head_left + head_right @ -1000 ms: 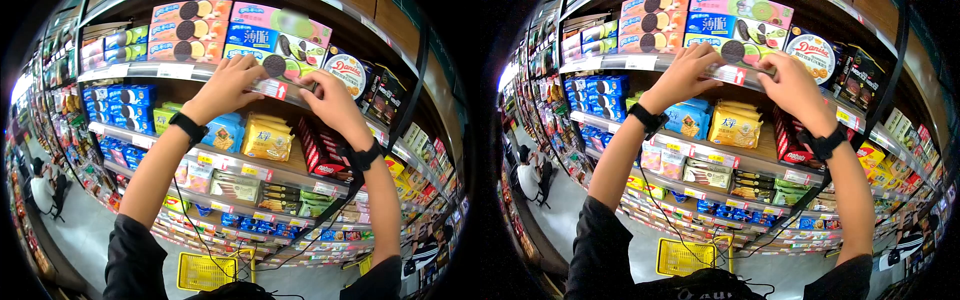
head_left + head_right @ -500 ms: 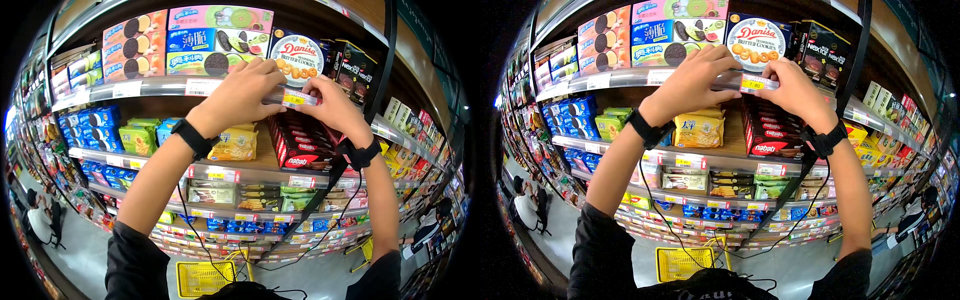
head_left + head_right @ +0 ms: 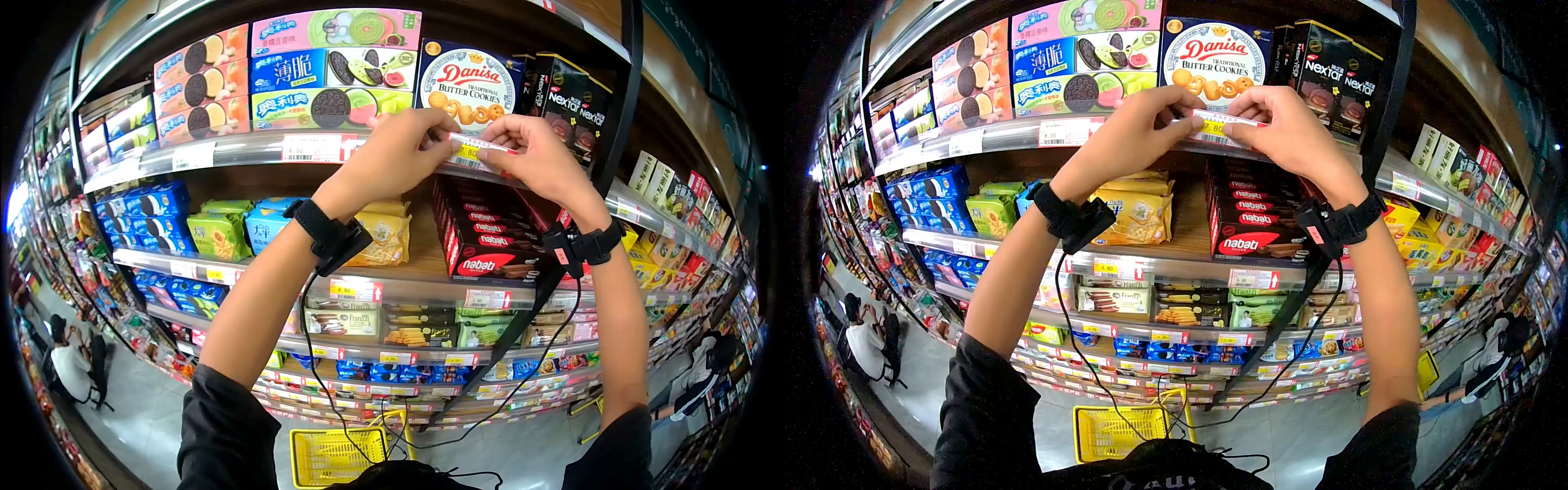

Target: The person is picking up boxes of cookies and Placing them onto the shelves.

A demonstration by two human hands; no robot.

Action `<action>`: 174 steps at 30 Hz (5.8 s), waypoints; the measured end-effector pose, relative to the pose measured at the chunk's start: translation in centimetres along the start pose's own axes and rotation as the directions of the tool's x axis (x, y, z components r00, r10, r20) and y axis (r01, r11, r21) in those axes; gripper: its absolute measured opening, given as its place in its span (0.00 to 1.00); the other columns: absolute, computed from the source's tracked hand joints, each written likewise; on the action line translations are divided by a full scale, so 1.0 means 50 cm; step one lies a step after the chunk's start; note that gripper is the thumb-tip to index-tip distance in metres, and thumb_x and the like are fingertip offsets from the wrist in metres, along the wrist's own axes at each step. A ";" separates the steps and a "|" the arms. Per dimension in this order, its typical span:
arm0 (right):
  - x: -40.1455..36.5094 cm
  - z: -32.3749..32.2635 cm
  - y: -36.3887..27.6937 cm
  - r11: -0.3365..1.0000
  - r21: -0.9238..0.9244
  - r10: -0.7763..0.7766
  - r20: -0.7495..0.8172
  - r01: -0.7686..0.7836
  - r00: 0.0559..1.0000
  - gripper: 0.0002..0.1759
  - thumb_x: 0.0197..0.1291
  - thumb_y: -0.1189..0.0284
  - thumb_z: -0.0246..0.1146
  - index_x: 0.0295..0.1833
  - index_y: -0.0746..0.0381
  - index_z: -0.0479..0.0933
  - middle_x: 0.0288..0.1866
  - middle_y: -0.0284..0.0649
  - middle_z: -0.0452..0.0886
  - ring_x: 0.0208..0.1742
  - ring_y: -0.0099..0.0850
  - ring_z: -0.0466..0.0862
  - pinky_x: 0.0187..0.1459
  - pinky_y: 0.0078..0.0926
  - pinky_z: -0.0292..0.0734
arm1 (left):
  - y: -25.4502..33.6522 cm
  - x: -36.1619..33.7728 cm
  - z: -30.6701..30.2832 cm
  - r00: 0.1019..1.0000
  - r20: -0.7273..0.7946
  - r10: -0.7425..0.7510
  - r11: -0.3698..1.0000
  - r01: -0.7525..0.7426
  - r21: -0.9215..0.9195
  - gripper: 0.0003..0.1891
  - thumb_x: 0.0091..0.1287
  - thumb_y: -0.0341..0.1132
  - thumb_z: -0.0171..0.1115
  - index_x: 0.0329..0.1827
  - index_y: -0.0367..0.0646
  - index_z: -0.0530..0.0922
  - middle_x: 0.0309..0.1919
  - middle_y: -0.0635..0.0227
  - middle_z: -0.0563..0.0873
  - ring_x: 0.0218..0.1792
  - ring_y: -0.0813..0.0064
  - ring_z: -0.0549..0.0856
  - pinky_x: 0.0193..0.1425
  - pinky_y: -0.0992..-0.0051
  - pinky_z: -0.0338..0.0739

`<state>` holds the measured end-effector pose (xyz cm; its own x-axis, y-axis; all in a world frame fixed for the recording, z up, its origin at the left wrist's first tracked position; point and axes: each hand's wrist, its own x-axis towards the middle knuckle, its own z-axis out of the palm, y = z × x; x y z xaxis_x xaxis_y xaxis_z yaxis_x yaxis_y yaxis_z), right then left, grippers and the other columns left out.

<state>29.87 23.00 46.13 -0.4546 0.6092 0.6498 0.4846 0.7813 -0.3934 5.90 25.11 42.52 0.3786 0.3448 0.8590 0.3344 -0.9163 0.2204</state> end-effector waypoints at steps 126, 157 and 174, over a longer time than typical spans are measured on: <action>-0.076 0.028 0.066 0.979 -0.086 -0.202 -0.364 0.183 0.909 0.14 0.66 0.77 0.68 0.55 0.67 0.77 0.50 0.44 0.80 0.48 0.34 0.85 0.53 0.29 0.80 | 0.007 -0.002 0.014 0.973 -0.131 -0.191 0.973 0.170 -0.156 0.13 0.72 0.29 0.70 0.57 0.35 0.81 0.36 0.74 0.84 0.30 0.89 0.79 0.35 0.84 0.75; -0.078 0.030 0.057 0.969 -0.127 -0.244 -0.361 0.212 0.900 0.12 0.66 0.79 0.68 0.53 0.66 0.76 0.48 0.43 0.78 0.47 0.33 0.83 0.53 0.29 0.79 | 0.001 0.003 0.022 0.930 -0.313 -0.193 0.979 0.160 -0.129 0.10 0.82 0.34 0.56 0.55 0.37 0.81 0.30 0.73 0.83 0.31 0.87 0.80 0.35 0.82 0.73; -0.079 0.034 0.066 0.963 -0.110 -0.269 -0.366 0.245 0.891 0.20 0.60 0.76 0.74 0.55 0.66 0.76 0.50 0.43 0.79 0.49 0.33 0.84 0.55 0.30 0.80 | 0.009 -0.007 0.018 0.966 -0.174 -0.193 0.978 0.174 -0.117 0.13 0.80 0.33 0.60 0.62 0.38 0.82 0.36 0.74 0.85 0.35 0.88 0.80 0.40 0.82 0.76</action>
<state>32.02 23.41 41.16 -0.2616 0.2830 0.9228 0.4376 0.8869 -0.1479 6.69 24.78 41.87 0.1513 0.4740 0.8674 0.2920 -0.8598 0.4189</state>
